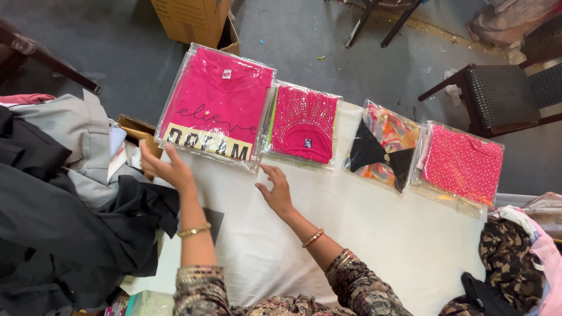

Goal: Folding garments and placing them into individual plastic packaging bags.

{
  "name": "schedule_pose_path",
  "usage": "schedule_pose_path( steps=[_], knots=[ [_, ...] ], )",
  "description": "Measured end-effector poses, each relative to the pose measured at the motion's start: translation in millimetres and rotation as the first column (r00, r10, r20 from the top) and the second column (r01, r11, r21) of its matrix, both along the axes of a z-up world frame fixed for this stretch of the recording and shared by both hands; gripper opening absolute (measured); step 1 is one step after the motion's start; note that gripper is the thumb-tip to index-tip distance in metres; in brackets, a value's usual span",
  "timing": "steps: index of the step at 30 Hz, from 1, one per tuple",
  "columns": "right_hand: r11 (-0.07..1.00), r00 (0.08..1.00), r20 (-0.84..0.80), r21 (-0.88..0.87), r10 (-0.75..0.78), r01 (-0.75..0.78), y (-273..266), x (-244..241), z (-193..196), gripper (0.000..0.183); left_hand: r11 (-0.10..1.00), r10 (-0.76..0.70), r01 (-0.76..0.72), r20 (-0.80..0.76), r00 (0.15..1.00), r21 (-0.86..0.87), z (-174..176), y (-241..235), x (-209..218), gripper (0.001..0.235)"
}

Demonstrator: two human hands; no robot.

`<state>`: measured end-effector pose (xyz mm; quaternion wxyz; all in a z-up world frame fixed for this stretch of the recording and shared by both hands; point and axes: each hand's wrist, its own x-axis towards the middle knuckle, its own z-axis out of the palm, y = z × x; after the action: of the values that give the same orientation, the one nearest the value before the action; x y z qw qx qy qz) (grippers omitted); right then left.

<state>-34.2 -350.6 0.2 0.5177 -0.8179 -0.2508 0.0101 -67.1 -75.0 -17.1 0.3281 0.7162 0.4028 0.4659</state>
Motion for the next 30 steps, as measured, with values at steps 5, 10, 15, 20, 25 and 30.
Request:
schedule_pose_path(
  steps=[5, 10, 15, 20, 25, 30],
  knots=[
    [0.992, 0.999, -0.024, -0.125, 0.022, -0.025, -41.0, -29.5, -35.8, 0.055, 0.946, -0.069, 0.116, 0.16, 0.985, -0.303, -32.5, -103.3, -30.5, 0.065],
    [0.962, 0.998, 0.029, -0.269, 0.048, -0.039, -81.3, -51.5, -71.7, 0.047, 0.781, -0.076, 0.265, 0.335, 0.939, -0.565, -81.4, -145.5, -31.1, 0.048],
    [0.966, 0.973, -0.23, -0.244, 0.029, -0.086, -81.1, -59.9, -58.8, 0.037, 0.547, 0.136, 0.448, 0.603, 0.786, -0.707, -12.3, -112.9, 16.6, 0.038],
    [0.979, 0.972, -0.218, -0.161, 0.09, -0.127, -60.9, -60.0, -42.0, 0.037, 0.513, 0.203, 0.323, 0.478, 0.854, -0.795, -1.1, -93.5, 50.3, 0.044],
    [0.985, 0.968, -0.213, -0.077, 0.137, -0.156, -42.2, -46.1, -46.4, 0.037, 0.519, 0.263, 0.225, 0.404, 0.876, -0.825, -21.1, -83.7, 70.7, 0.055],
    [0.994, 0.929, -0.362, 0.091, 0.082, -0.052, -16.7, -7.2, -82.1, 0.035, 0.495, 0.263, 0.219, 0.385, 0.885, -0.841, -42.1, -73.2, 71.3, 0.051]
  ],
)
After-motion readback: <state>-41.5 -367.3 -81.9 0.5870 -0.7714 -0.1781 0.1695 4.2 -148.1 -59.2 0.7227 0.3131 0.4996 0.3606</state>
